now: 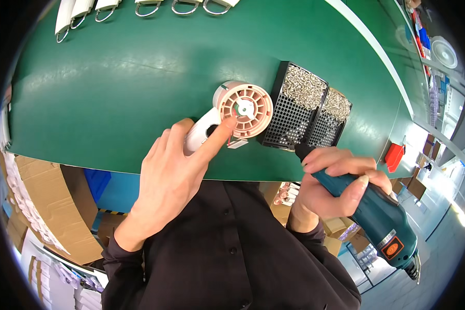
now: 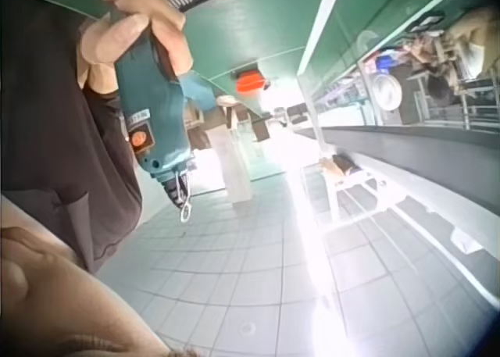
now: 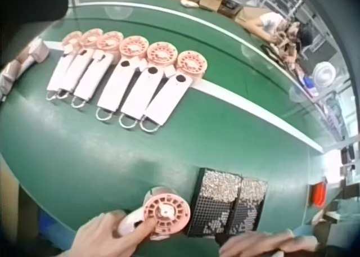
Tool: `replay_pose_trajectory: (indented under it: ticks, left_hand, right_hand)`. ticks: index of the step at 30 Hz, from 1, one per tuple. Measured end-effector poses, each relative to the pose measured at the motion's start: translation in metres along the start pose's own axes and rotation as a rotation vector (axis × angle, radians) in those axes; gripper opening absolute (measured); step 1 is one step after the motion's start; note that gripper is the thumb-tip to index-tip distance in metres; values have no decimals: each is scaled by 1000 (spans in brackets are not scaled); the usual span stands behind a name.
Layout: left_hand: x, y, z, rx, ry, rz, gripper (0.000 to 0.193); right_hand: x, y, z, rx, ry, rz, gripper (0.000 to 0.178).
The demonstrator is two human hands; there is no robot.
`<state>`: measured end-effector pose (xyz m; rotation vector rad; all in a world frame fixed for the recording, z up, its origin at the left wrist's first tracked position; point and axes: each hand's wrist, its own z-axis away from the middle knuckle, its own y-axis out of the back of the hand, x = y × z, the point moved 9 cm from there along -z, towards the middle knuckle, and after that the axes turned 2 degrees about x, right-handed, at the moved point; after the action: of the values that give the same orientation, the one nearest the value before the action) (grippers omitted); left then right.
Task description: Using an electric screwdriver to assemble portable handheld fans on a production line.
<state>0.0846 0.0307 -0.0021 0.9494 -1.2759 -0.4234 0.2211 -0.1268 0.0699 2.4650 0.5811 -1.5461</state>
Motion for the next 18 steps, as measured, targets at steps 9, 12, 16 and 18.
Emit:
replay_pose_trajectory:
  ticks: [9,12,16,18]
  left_hand:
    - [5,1,9,-18,-81,-2,70]
    - [4,2,10,-30,-71,-9,71]
    - [2,0,10,-90,-38,3,66]
    - [2,1,10,-69,-47,25,63]
  right_hand:
    - [-52,-17,-10,20,194,-178,33]
    - [-58,-41,-12,-54,217,-241,38]
    - [-53,-61,-11,-112,188,-256,38]
    - [-51,-63,-11,-118,169,-248,38]
